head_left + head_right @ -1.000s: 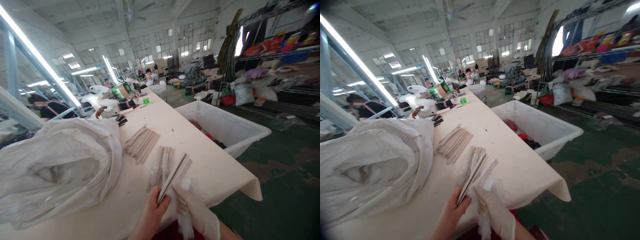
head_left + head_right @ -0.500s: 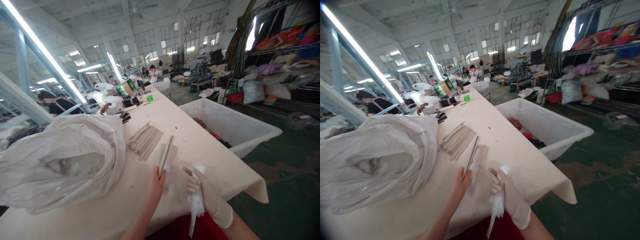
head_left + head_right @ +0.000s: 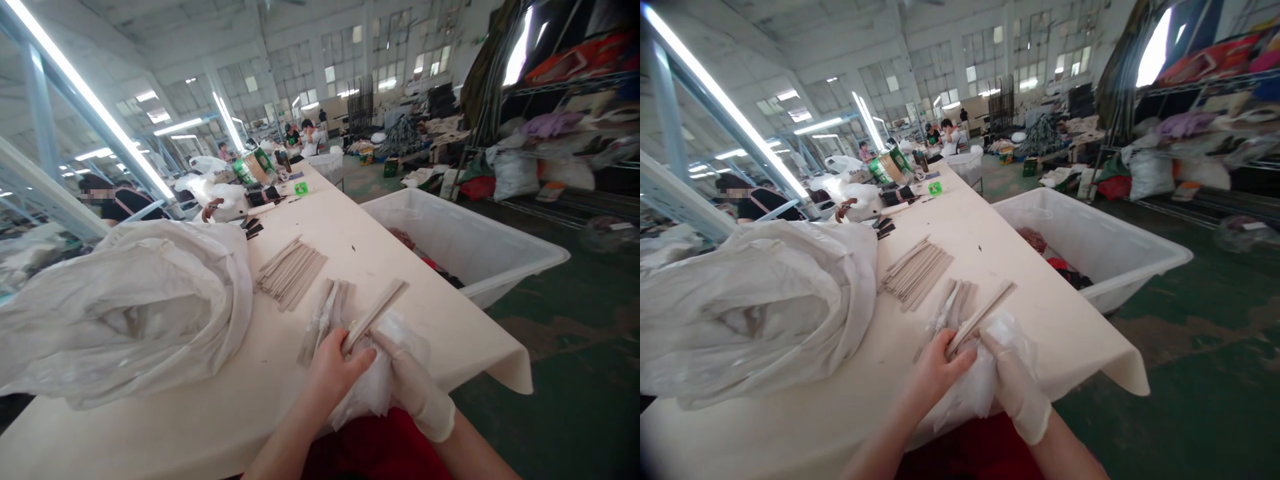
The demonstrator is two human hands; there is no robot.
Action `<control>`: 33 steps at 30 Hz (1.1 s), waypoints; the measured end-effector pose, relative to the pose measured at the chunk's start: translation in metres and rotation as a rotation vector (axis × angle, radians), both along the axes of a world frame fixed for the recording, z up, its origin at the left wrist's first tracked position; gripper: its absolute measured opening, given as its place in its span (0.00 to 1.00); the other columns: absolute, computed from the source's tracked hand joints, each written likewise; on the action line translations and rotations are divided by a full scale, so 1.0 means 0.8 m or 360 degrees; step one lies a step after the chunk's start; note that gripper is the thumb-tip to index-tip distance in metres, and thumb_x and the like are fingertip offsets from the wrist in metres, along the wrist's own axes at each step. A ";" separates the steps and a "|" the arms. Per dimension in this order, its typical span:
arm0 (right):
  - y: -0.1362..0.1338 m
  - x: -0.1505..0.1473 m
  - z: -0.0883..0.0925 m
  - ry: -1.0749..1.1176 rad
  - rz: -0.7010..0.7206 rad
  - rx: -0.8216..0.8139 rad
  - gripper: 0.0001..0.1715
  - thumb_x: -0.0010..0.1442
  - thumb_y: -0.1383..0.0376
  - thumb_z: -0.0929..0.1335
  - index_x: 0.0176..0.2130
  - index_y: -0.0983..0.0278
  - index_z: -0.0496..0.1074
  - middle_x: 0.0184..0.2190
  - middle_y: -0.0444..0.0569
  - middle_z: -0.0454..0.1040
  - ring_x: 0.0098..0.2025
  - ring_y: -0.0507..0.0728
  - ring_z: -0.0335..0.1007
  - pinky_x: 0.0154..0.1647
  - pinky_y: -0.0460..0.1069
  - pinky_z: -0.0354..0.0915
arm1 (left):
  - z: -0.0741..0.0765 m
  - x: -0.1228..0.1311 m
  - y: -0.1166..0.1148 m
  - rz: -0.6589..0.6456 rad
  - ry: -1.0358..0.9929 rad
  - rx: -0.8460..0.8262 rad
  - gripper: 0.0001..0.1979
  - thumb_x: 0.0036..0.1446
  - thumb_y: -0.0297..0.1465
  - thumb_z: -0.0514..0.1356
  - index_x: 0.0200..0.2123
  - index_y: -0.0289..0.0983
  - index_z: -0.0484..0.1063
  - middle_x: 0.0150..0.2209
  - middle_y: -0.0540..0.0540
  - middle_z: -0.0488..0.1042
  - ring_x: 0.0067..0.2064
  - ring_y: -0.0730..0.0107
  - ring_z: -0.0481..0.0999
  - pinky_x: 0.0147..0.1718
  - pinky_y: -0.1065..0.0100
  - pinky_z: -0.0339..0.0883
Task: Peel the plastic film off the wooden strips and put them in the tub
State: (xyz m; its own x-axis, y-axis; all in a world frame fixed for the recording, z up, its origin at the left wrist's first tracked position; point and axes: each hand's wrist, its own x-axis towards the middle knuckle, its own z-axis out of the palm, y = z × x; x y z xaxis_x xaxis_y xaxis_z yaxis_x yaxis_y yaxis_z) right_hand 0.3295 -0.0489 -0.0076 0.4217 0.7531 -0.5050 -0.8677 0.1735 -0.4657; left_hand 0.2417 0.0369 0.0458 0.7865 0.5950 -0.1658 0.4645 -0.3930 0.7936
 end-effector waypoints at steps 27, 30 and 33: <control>-0.008 0.046 0.015 -0.0140 -0.0256 0.0216 0.25 0.45 0.52 0.77 0.21 0.65 0.64 0.15 0.36 0.56 0.15 0.44 0.44 0.16 0.41 0.51 | -0.003 -0.092 0.026 0.0106 0.0055 -0.0385 0.10 0.49 0.39 0.55 0.27 0.38 0.64 0.20 0.54 0.63 0.23 0.73 0.63 0.25 0.71 0.58; -0.008 0.044 0.021 -0.0311 -0.0293 0.0131 0.27 0.44 0.50 0.77 0.19 0.65 0.64 0.12 0.36 0.54 0.15 0.45 0.46 0.16 0.42 0.51 | -0.006 -0.088 0.022 0.0091 0.0100 -0.0240 0.10 0.51 0.39 0.53 0.24 0.39 0.60 0.20 0.54 0.62 0.23 0.73 0.62 0.24 0.71 0.55; -0.013 0.047 0.024 -0.0508 -0.0411 -0.0082 0.25 0.43 0.49 0.77 0.18 0.64 0.66 0.12 0.39 0.59 0.15 0.47 0.51 0.16 0.44 0.54 | -0.018 -0.092 0.024 0.0044 0.0134 -0.0097 0.11 0.53 0.39 0.52 0.23 0.40 0.59 0.19 0.54 0.61 0.23 0.73 0.62 0.24 0.71 0.52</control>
State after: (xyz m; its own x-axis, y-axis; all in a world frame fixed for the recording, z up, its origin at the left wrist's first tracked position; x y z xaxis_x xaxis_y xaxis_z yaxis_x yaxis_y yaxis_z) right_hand 0.3671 -0.0596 0.0113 0.7351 0.5790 -0.3526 -0.6094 0.3364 -0.7180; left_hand 0.1682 0.0558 0.0311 0.7518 0.6028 -0.2673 0.5406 -0.3311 0.7734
